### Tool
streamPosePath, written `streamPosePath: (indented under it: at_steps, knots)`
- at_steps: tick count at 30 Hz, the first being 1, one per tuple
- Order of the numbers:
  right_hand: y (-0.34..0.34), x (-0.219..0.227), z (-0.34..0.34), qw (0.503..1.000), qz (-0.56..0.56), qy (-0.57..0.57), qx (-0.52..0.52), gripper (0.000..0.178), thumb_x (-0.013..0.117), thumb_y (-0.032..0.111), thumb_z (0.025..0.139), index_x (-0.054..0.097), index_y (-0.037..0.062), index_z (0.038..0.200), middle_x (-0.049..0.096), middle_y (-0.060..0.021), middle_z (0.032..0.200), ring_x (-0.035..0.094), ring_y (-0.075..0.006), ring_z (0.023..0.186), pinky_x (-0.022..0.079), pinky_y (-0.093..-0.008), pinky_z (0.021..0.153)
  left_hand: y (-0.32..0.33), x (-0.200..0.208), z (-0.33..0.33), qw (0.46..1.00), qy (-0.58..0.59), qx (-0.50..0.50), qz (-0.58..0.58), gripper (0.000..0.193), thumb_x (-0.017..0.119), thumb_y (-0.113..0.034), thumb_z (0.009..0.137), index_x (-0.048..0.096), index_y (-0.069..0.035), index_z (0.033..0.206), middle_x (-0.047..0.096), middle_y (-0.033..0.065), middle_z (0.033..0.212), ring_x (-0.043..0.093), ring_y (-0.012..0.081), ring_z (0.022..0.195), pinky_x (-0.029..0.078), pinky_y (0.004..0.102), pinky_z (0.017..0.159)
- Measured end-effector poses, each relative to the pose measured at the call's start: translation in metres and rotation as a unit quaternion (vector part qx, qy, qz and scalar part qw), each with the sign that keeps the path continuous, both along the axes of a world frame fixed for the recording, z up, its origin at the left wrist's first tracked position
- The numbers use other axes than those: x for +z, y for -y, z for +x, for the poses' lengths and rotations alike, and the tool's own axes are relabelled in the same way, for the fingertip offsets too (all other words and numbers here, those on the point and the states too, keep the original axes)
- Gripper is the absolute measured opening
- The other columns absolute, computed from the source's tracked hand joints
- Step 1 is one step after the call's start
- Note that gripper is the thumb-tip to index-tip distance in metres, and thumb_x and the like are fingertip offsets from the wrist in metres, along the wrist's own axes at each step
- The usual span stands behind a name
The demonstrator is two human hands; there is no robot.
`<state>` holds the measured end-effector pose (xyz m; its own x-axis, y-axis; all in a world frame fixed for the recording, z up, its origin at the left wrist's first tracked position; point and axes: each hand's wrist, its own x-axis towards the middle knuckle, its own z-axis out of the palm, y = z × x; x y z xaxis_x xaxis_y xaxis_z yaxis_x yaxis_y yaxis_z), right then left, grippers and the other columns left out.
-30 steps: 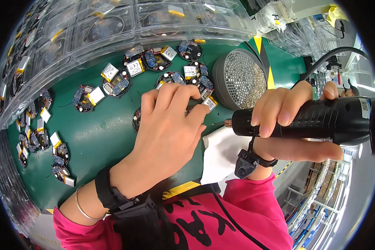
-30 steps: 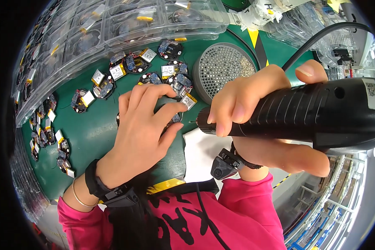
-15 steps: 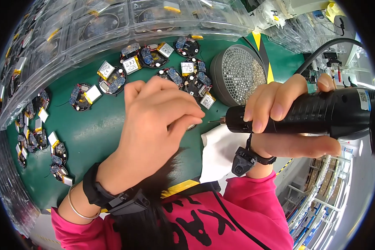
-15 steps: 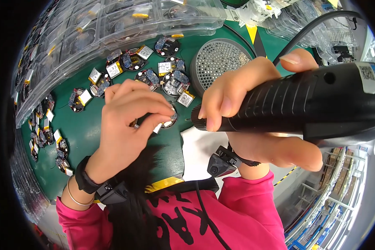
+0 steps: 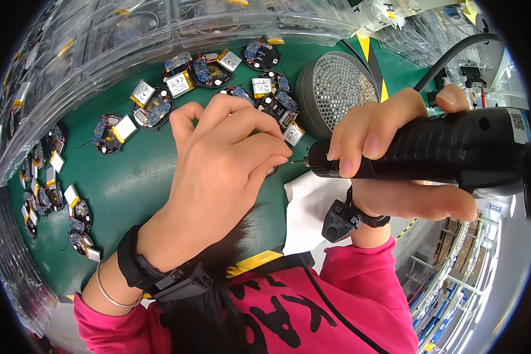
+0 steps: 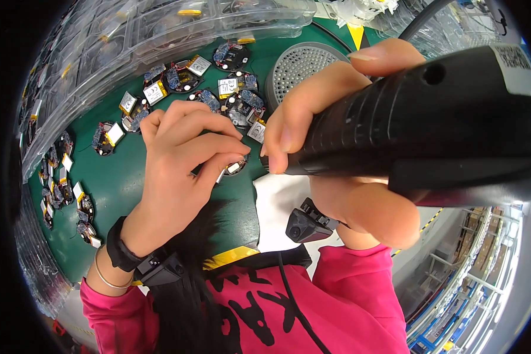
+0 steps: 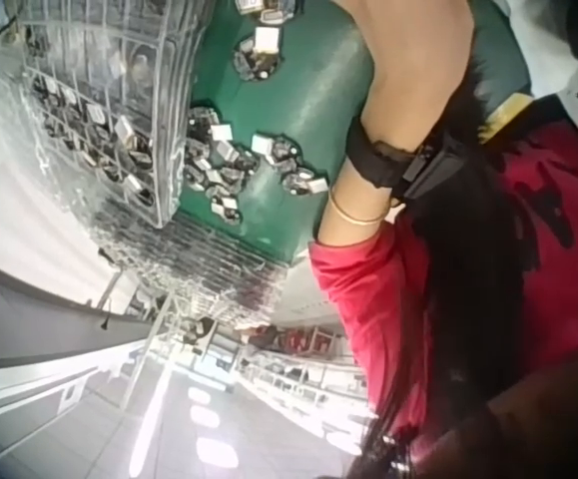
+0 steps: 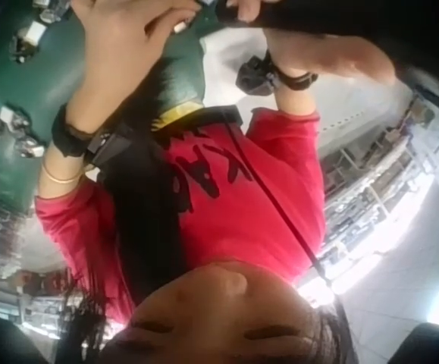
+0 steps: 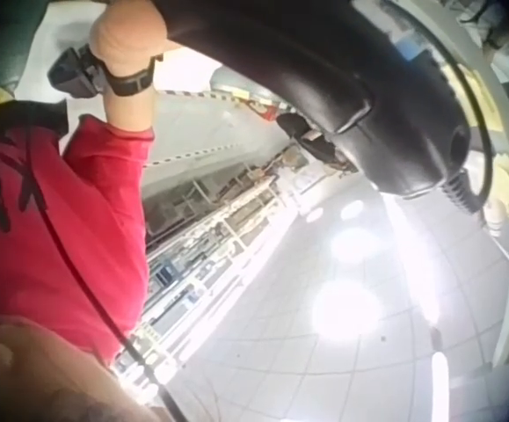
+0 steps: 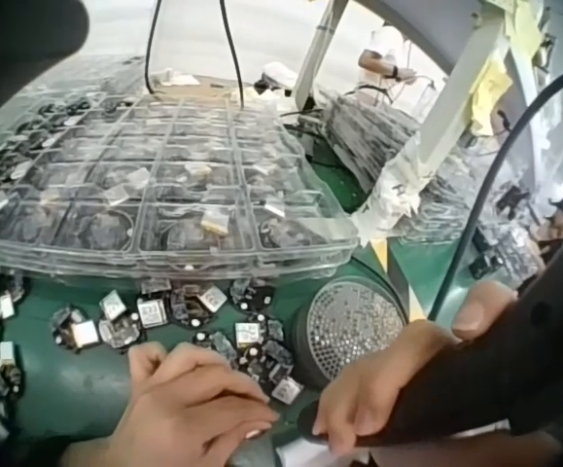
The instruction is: The person picks up a circuit board and a battery, then uses a soldering iron to connect the wires. They repeat this process by soldering components on several more assemblies before placing them back on the table.
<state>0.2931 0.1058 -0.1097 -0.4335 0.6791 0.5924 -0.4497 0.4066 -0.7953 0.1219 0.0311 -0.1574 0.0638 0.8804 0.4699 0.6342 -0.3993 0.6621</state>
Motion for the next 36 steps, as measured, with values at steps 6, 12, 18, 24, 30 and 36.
streamPosePath:
  at_steps: [6, 12, 18, 24, 30, 36]
  knots:
    - [-0.0019, -0.0005, 0.0025, 1.0, 0.006, 0.004, 0.009, 0.096, 0.052, 0.084, 0.076, 0.033, 0.012, 0.136, 0.053, -0.0082, 0.076, 0.055, -0.0212, 0.047, 0.049, -0.0359, 0.046, -0.0005, -0.0008, 0.0014, 1.0, -0.01, -0.003, 0.02, 0.011, 0.079, -0.011, 0.072, 0.073, -0.014, 0.081, 0.067, -0.0064, 0.092, 0.056, 0.0182, 0.096, 0.029, 0.0381, 0.088]
    - [-0.0051, -0.0018, 0.0043, 0.999, 0.008, 0.004, 0.033, 0.096, 0.052, 0.084, 0.076, 0.034, 0.0122, 0.137, 0.053, -0.0084, 0.077, 0.055, -0.0214, 0.049, 0.05, -0.0362, 0.048, 0.0003, -0.0004, 0.001, 0.999, -0.029, -0.013, 0.024, 0.013, 0.079, -0.009, 0.07, 0.073, -0.015, 0.08, 0.066, -0.0069, 0.092, 0.056, 0.0179, 0.095, 0.028, 0.0383, 0.085]
    - [-0.0056, -0.0016, 0.0031, 1.0, 0.004, -0.002, 0.031, 0.096, 0.052, 0.083, 0.076, 0.034, 0.0114, 0.137, 0.053, -0.0086, 0.077, 0.055, -0.0216, 0.048, 0.05, -0.0358, 0.047, -0.0012, -0.0022, 0.001, 0.999, -0.024, -0.014, 0.024, 0.014, 0.078, -0.008, 0.069, 0.072, -0.015, 0.08, 0.066, -0.0068, 0.092, 0.056, 0.0177, 0.094, 0.028, 0.0386, 0.085]
    - [-0.006, -0.0022, 0.0022, 0.999, 0.014, -0.007, 0.03, 0.096, 0.053, 0.083, 0.077, 0.033, 0.0102, 0.137, 0.053, -0.0088, 0.076, 0.054, -0.0215, 0.048, 0.049, -0.0355, 0.046, -0.0011, -0.0022, 0.0017, 0.999, -0.025, -0.015, 0.034, 0.014, 0.078, -0.008, 0.069, 0.072, -0.015, 0.08, 0.066, -0.0066, 0.092, 0.056, 0.0178, 0.094, 0.027, 0.0389, 0.084]
    - [-0.0047, -0.0028, 0.0015, 1.0, 0.011, -0.009, 0.026, 0.096, 0.053, 0.083, 0.076, 0.033, 0.0108, 0.137, 0.053, -0.0088, 0.076, 0.054, -0.0213, 0.047, 0.049, -0.0355, 0.045, -0.0005, -0.0042, 0.0023, 0.997, -0.044, -0.015, 0.057, 0.012, 0.075, -0.009, 0.069, 0.07, -0.015, 0.079, 0.065, -0.0063, 0.091, 0.057, 0.0167, 0.094, 0.028, 0.0396, 0.084]
    - [-0.0063, -0.0031, 0.0028, 0.999, 0.018, -0.005, 0.031, 0.095, 0.053, 0.083, 0.076, 0.034, 0.0117, 0.137, 0.053, -0.0087, 0.076, 0.054, -0.0213, 0.047, 0.049, -0.0355, 0.045, -0.0004, -0.0043, 0.0021, 0.992, -0.077, -0.024, 0.095, 0.008, 0.067, -0.012, 0.068, 0.066, -0.012, 0.077, 0.063, -0.0053, 0.09, 0.057, 0.0146, 0.094, 0.03, 0.0406, 0.085]
